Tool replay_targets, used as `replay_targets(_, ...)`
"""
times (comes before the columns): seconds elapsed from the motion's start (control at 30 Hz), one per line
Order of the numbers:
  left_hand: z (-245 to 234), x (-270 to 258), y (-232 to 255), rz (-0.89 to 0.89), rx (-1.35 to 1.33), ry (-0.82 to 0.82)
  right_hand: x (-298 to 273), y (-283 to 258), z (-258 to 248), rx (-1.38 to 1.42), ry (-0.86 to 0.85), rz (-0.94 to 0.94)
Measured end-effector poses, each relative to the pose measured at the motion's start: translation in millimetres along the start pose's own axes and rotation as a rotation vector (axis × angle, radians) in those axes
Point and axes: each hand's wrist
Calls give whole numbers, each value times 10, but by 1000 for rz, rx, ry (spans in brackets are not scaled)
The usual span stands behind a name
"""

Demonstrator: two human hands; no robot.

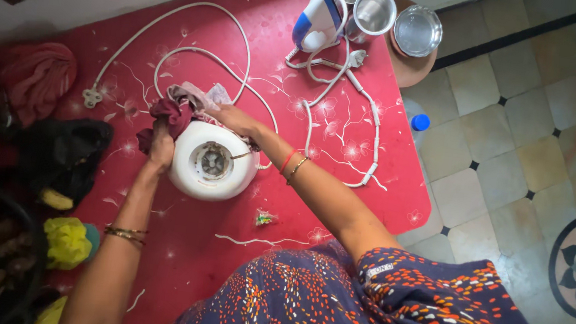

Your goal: The person operates a portable electric blender on a surface, using a cloth to hold the components together and wiping parts of the device by hand.

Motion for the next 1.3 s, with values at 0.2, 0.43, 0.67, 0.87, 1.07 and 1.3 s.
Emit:
replay_targets(0.2, -52, 246, 102, -559, -195, -162, -27, 627, 321, 288, 62, 320)
replay_targets(0.43, -209, 460, 473, -866, -253, -273, -411, 469, 292, 83, 453, -79)
replay_targets(0.67, -387, 619, 1231, -377, 114, -297, -715, -361, 19, 928, 500, 269)
replay_targets(0.87, -308, 361, 2526, -317, 412, -262, -955, -1047, -215, 886, 649, 143)
replay_targets(1.07, 322, 348, 2939, -11, -30, -207, -1236, -850, -577, 1318, 1034, 96)
replay_targets(1.3, 1026, 1381, 2947, -397, 110, -449, -1719, -370, -1142, 1170, 1228, 52)
Point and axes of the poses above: each hand's wrist, its own x-axis towards the middle knuckle, its own z-axis out of the palm, y = z × x, and after that the axes turned 8 degrees about -z, right-handed
